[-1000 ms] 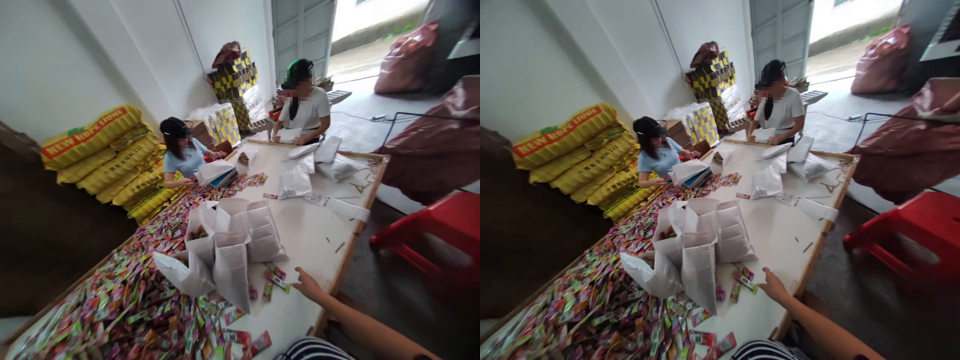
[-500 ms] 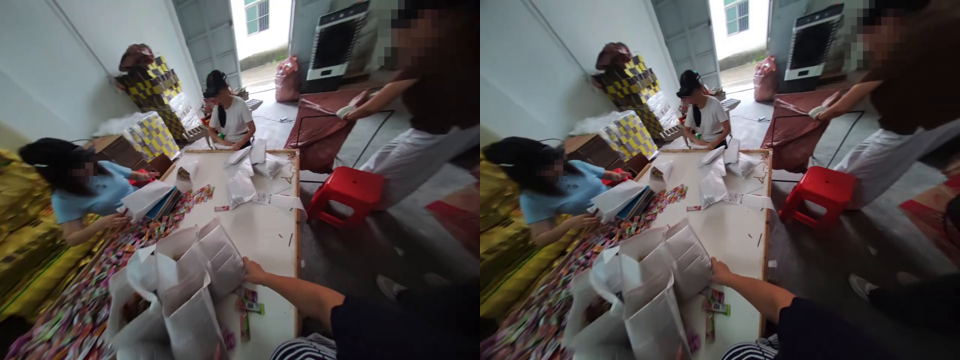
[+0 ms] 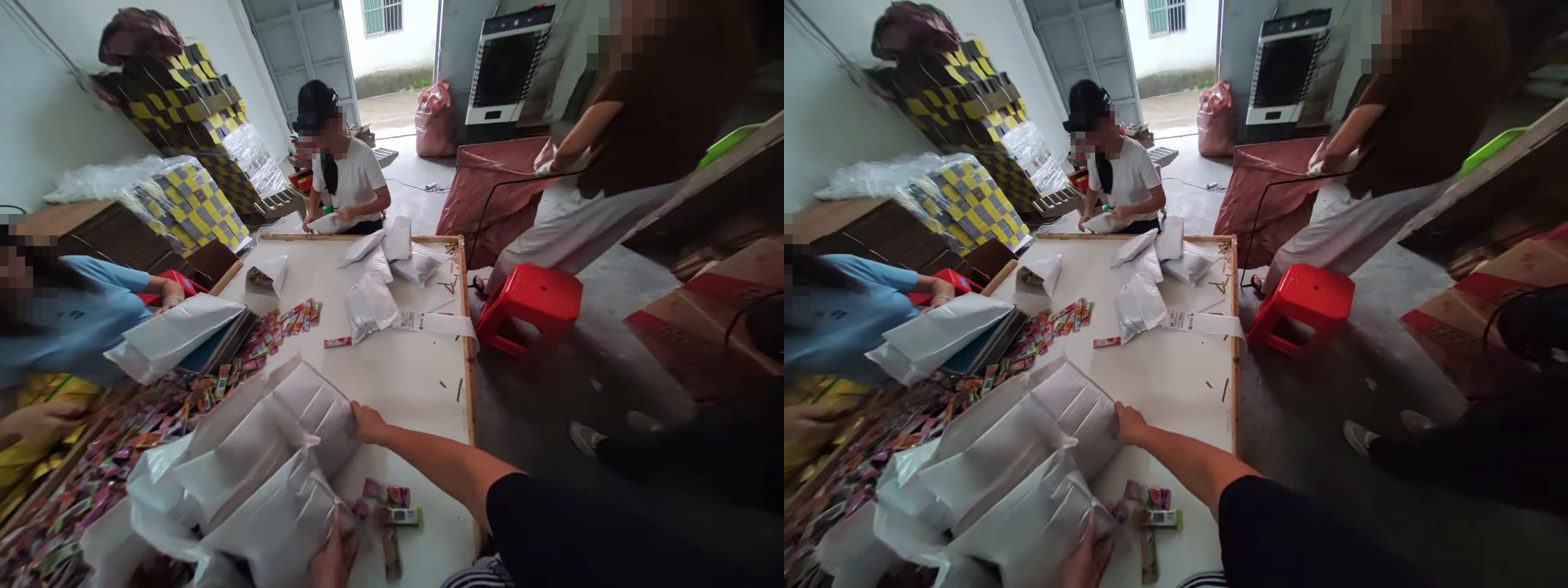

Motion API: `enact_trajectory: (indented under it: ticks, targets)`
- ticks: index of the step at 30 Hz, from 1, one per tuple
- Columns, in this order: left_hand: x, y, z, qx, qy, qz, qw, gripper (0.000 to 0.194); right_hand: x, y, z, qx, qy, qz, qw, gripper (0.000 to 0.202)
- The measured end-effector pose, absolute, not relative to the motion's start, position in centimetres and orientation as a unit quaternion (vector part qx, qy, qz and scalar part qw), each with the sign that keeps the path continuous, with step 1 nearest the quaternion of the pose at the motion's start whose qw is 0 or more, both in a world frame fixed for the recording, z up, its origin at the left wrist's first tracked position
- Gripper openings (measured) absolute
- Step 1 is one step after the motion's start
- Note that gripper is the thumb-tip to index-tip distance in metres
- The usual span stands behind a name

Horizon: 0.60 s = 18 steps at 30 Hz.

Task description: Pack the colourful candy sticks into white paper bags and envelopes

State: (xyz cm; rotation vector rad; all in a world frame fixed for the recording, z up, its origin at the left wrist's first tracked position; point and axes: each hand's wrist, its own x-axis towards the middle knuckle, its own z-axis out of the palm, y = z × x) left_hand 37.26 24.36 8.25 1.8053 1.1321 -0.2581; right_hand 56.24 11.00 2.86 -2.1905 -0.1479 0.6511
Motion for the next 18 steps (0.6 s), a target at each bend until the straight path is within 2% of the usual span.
enact_trajectory:
  ticks: [4,8,11,14,18]
  targets:
    - [37.8,23.5,9.6,0.608,0.526,-0.091,0.587,0.021,57.3,10.0,4.7,-0.867,-0.078,0.261,0.418,0.074]
    - [33.4,22.0,10.5,0.626,0.519,-0.083,0.576,0.022,51.9,7.6,4.7,-0.874,-0.112,0.234,0.41,0.063]
    - [28.4,20.6,9.9,0.593,0.555,-0.062,0.58,0.035,45.4,5.7,2.9,-0.881,-0.147,0.204,0.4,0.054]
    - [22.9,19.3,10.0,0.57,0.573,-0.059,0.586,0.031,38.3,4.8,1.4,-0.846,-0.307,0.115,0.42,0.042]
    - [12.6,19.7,14.0,0.569,0.576,-0.056,0.583,0.028,30.7,7.3,2.6,-0.76,-0.536,0.107,0.352,0.038]
